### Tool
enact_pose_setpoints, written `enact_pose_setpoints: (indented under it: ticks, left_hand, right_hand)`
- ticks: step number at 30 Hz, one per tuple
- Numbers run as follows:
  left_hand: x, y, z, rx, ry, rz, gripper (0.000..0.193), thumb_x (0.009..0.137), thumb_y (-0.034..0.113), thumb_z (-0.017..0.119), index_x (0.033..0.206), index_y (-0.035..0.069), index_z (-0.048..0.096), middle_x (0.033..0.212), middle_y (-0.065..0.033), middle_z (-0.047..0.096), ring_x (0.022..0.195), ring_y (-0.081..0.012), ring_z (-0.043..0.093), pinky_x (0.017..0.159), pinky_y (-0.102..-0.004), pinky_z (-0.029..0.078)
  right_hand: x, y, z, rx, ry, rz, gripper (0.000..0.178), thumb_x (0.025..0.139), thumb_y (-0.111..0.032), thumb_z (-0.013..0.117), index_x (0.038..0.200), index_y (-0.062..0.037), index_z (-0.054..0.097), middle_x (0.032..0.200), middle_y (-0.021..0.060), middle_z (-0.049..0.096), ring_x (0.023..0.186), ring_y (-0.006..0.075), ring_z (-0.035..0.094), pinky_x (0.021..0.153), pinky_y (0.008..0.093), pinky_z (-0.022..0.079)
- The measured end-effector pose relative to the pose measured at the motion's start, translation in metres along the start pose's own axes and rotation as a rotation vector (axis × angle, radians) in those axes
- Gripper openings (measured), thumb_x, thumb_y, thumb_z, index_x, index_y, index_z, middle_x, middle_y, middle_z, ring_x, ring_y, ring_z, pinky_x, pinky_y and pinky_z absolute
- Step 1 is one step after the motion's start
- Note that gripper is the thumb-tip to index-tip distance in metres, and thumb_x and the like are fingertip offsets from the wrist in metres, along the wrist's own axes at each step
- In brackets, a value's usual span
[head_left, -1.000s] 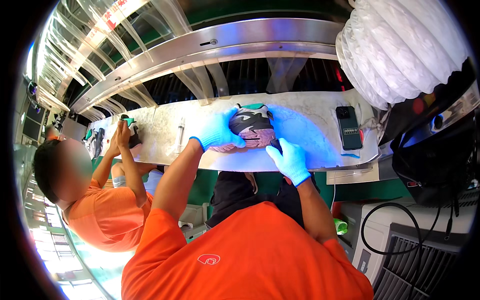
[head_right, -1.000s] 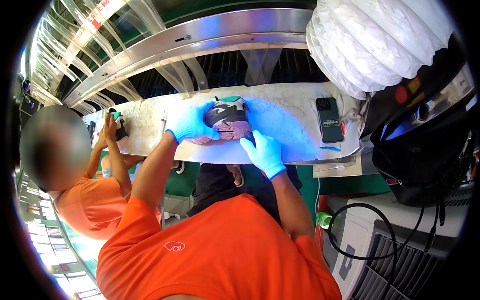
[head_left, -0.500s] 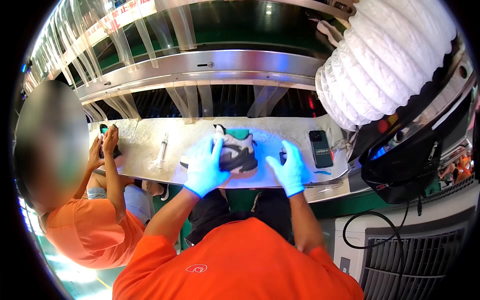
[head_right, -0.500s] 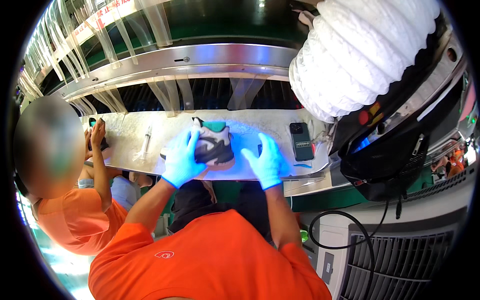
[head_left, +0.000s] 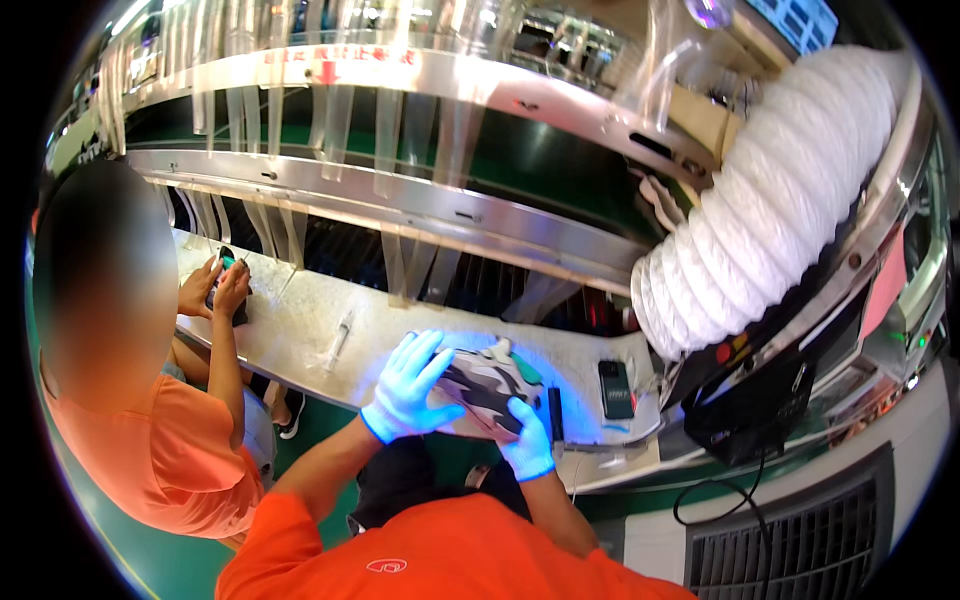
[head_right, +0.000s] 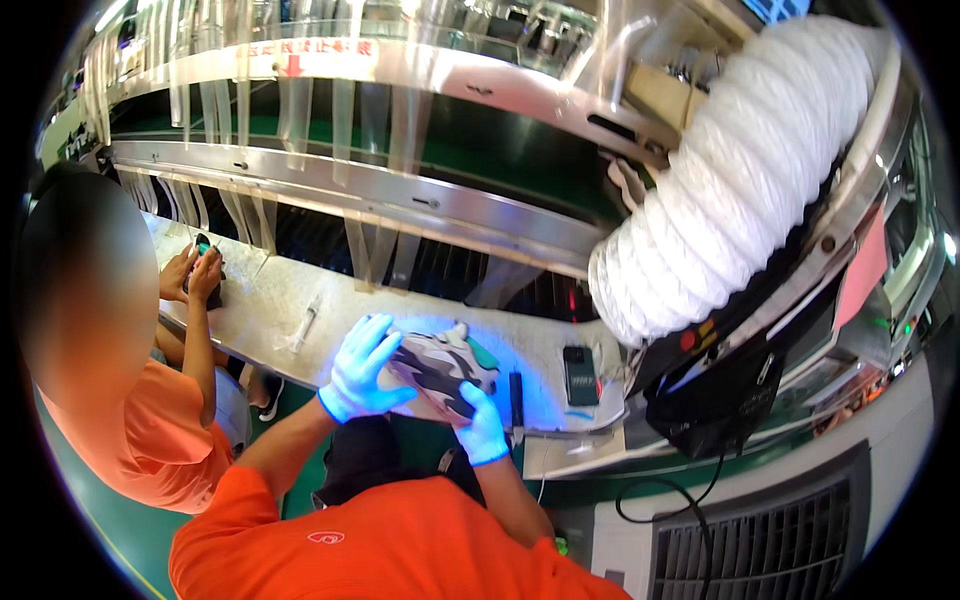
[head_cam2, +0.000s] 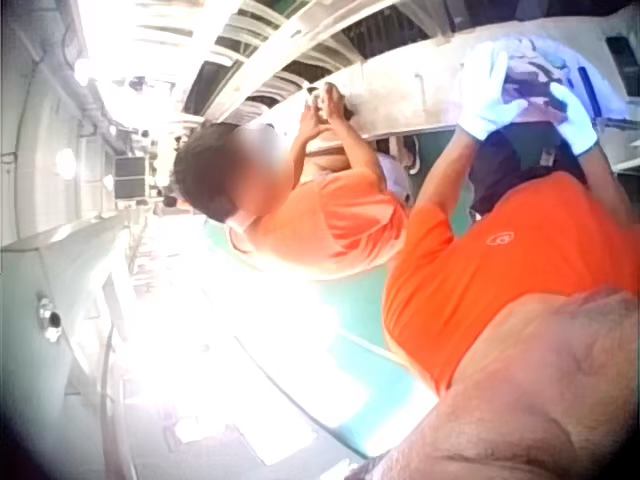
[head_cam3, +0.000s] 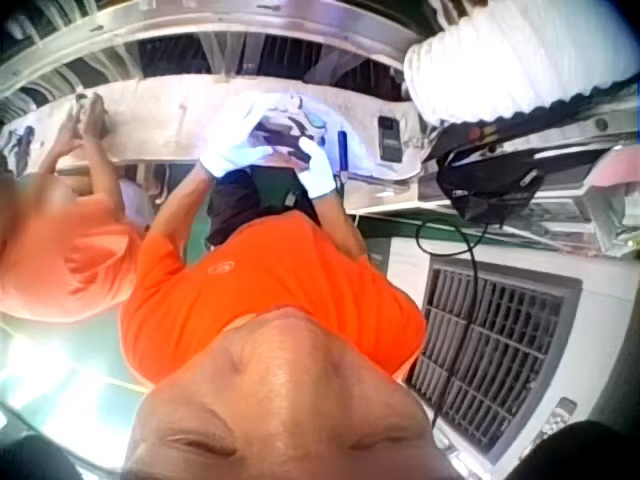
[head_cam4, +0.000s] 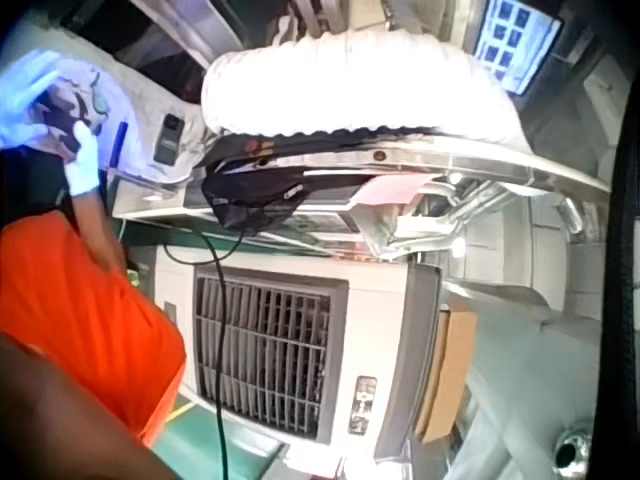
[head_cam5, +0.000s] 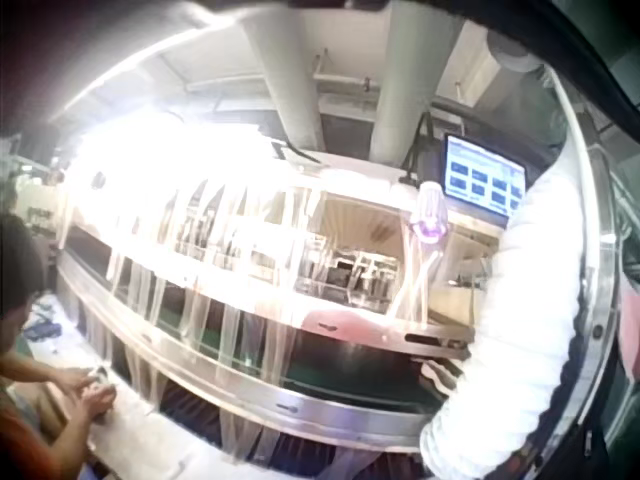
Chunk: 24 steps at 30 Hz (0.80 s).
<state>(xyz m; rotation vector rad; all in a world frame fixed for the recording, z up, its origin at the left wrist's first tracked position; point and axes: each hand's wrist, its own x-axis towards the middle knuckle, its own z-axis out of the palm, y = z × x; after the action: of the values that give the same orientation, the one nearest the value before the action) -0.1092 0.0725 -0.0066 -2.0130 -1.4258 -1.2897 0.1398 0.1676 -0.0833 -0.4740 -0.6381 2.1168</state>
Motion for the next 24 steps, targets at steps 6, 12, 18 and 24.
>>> enact_pose_setpoints:
  ticks: [6,12,18,24]
  left_hand:
    - [-0.074,-0.038,0.045,0.079,-0.005,-0.467,0.090,0.081,0.052,0.091,0.149,0.001,0.061,0.154,-0.0262,0.062,0.145,-0.0470,0.057,0.125,-0.0576,0.043]
    - [-0.086,-0.055,0.053,0.157,-0.354,-0.665,0.076,0.086,0.055,0.085,0.135,-0.001,0.072,0.149,-0.0243,0.065,0.147,-0.0428,0.054,0.127,-0.0523,0.040]
    - [-0.080,-0.051,0.073,0.102,-0.344,-0.619,0.071,0.084,0.053,0.087,0.129,0.001,0.075,0.148,-0.0221,0.067,0.144,-0.0414,0.057,0.125,-0.0524,0.042]
    - [-0.088,-0.058,0.063,0.166,-0.327,-0.651,0.068,0.084,0.051,0.088,0.128,0.001,0.075,0.147,-0.0216,0.067,0.143,-0.0415,0.057,0.124,-0.0532,0.041]
  right_hand:
    - [0.020,-0.112,0.125,-0.134,0.028,-0.648,0.070,0.094,-0.003,0.074,0.161,-0.0054,0.054,0.153,0.0137,0.064,0.141,0.0292,0.060,0.121,0.0511,0.047]
    - [0.184,-0.241,0.309,-0.951,0.403,-1.394,0.075,0.085,-0.038,0.093,0.140,0.0052,0.067,0.141,0.0187,0.072,0.127,0.0310,0.069,0.111,0.0434,0.052]
    - [0.325,-0.347,0.355,-1.447,0.249,-1.553,0.066,0.094,-0.047,0.078,0.142,-0.0030,0.069,0.139,0.0271,0.072,0.129,0.0441,0.069,0.110,0.0476,0.053]
    - [0.280,-0.199,0.271,-1.613,-0.241,-1.600,0.041,0.096,-0.025,0.080,0.130,-0.0022,0.076,0.134,0.0228,0.075,0.125,0.0423,0.072,0.110,0.0467,0.056]
